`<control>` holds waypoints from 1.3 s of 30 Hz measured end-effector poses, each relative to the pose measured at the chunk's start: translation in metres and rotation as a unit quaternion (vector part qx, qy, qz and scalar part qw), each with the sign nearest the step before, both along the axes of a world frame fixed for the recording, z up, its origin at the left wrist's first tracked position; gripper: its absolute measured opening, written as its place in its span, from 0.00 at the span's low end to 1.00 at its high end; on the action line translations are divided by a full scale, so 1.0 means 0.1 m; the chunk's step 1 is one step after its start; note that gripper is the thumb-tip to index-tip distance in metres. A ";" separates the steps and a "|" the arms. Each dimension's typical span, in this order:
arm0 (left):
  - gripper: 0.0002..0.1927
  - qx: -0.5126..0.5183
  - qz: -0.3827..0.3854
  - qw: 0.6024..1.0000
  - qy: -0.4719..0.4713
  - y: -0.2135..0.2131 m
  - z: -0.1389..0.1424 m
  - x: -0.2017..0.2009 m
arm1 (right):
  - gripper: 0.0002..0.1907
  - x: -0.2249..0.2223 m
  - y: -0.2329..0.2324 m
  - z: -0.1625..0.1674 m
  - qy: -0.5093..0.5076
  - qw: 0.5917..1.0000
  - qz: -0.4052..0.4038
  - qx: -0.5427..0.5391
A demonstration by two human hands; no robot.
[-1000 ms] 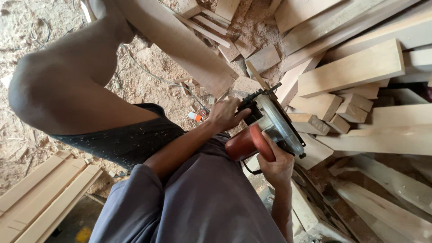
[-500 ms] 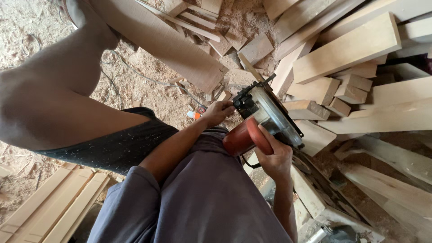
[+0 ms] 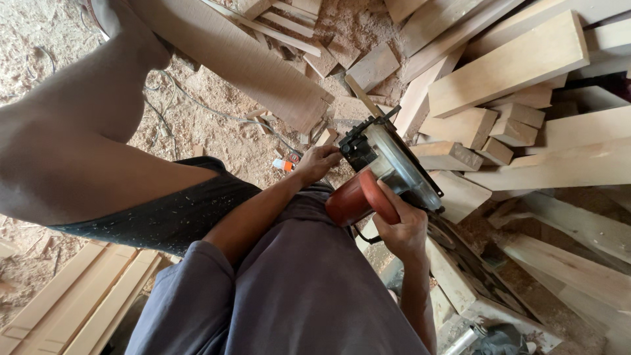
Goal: The person picks up a circular saw, positions a long wooden plank on the sawdust-covered floor, and braces the plank with one bare foot while guiding the saw along it to cut the wood into shorter pieces. They repeatedly reposition the plank and continue cutting, then move cut pieces aside.
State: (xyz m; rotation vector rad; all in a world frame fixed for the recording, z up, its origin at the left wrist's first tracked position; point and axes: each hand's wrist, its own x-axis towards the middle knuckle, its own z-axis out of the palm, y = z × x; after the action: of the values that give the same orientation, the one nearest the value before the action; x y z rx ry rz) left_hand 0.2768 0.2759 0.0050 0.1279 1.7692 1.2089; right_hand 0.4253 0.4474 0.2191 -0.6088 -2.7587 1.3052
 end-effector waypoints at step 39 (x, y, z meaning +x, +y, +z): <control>0.44 -0.153 0.310 0.938 0.034 0.09 0.59 -0.45 | 0.27 -0.47 0.25 -0.43 0.070 0.990 0.105 -0.066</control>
State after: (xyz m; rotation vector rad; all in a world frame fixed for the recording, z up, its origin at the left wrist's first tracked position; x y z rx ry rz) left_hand 0.2322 0.2853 0.0637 -0.6229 2.1129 1.3412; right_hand 0.3783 0.4726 0.1765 -0.2244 -2.6965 1.5173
